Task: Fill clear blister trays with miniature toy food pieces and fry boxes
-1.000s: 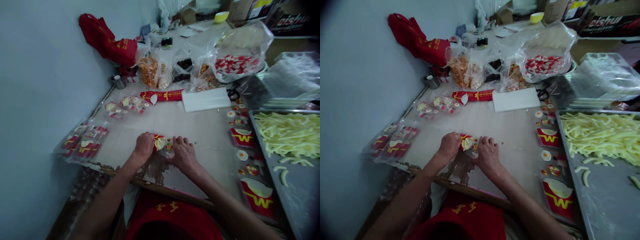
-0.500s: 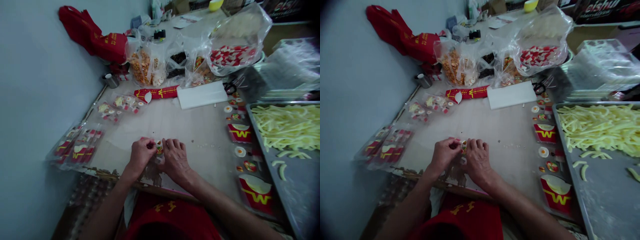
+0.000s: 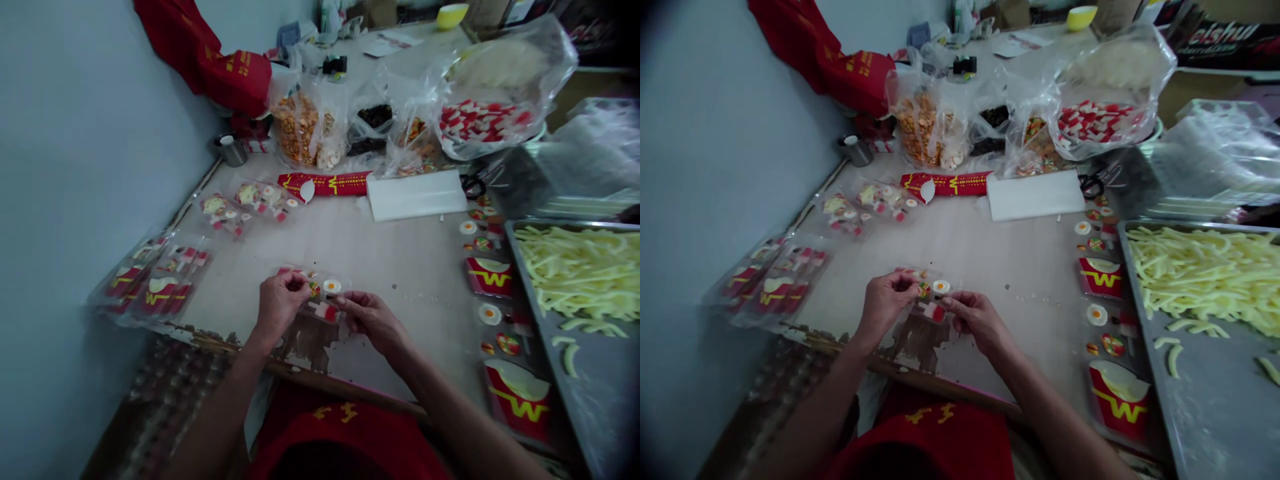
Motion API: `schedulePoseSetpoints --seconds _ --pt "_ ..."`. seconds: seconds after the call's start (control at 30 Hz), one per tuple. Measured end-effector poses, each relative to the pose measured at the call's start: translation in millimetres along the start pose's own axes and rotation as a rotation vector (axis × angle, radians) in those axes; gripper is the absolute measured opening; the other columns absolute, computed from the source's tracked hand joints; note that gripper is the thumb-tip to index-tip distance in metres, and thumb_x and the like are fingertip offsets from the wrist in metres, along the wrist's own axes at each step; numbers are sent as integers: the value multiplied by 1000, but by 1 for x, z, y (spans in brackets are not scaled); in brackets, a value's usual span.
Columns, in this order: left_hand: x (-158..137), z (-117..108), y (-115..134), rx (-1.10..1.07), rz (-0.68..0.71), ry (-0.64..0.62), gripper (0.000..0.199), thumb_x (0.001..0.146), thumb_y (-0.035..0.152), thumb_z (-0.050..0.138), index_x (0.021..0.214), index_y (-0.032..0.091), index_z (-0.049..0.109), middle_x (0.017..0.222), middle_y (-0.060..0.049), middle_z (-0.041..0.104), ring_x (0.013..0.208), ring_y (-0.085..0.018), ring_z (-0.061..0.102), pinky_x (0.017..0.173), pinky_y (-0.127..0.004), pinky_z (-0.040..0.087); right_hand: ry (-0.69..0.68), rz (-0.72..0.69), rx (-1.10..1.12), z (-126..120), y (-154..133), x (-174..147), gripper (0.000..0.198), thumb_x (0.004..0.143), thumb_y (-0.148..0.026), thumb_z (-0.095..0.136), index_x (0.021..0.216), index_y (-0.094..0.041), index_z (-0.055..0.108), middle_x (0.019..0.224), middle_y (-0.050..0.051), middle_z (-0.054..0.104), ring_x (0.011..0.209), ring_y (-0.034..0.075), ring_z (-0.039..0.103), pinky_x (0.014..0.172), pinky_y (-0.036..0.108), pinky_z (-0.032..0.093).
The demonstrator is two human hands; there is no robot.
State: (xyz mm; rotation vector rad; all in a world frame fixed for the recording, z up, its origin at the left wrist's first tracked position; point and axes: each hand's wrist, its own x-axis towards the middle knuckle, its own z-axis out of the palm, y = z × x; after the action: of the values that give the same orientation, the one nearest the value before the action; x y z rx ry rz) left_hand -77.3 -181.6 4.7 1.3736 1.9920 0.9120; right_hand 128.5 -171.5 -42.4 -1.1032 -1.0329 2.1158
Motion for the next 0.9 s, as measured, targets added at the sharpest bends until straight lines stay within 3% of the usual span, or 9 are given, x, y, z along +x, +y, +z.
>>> schedulePoseSetpoints --seconds 0.17,0.3,0.4,0.47,0.57,0.67,0.77,0.83,0.9 --pt "-17 3 13 1 3 6 10 72 15 63 73 20 71 67 1 70 63 -14 64 61 -25 50 75 17 26 29 8 7 51 73 -66 73 76 -15 67 44 -5 47 32 6 32 35 22 15" --pt "-40 9 24 32 67 70 12 73 14 62 71 23 69 71 0 71 65 -15 64 65 -26 52 -46 20 137 46 13 12 48 78 -63 72 72 -17 61 42 -7 40 35 5 24 37 21 15" --pt "-51 2 27 -110 117 132 15 78 14 62 82 24 73 80 -1 74 72 -14 67 71 -25 54 -160 0 179 50 8 18 41 83 -57 71 78 -17 62 43 -9 37 36 4 17 38 22 11" --pt "-51 -7 24 -163 173 142 16 81 14 61 85 25 73 84 -1 74 74 -14 68 72 -25 54 -165 -32 166 55 0 26 37 82 -54 73 81 -18 65 45 -8 39 37 4 18 38 22 10" --pt "-39 -15 18 -65 226 191 18 77 9 59 74 23 69 78 -2 72 74 -15 66 73 -26 53 -118 -70 181 75 -11 46 32 73 -46 80 82 -18 67 56 -5 47 42 5 25 39 21 14" --pt "-24 -15 14 -49 160 258 18 76 8 60 75 23 69 78 -2 73 73 -15 67 73 -28 53 -127 -87 182 99 -17 70 29 69 -44 79 77 -19 65 56 -6 44 42 6 26 38 21 18" --pt "-11 -22 16 -78 143 230 17 72 9 62 75 23 70 76 -1 73 68 -15 66 68 -27 53 -139 -202 174 120 -25 94 30 69 -46 75 71 -21 59 61 -3 49 48 10 39 43 23 31" --pt "3 -41 18 -69 198 221 15 75 11 62 75 23 70 76 -1 72 69 -15 66 70 -26 53 -156 -274 176 132 -37 116 31 69 -46 74 70 -21 56 66 -1 54 55 12 45 49 25 37" --pt "29 -72 15 -64 200 346 12 83 19 60 86 23 71 84 -2 73 75 -15 67 74 -26 53 -171 -293 160 147 -53 146 32 72 -49 73 73 -21 56 66 -2 53 50 10 39 45 24 33"
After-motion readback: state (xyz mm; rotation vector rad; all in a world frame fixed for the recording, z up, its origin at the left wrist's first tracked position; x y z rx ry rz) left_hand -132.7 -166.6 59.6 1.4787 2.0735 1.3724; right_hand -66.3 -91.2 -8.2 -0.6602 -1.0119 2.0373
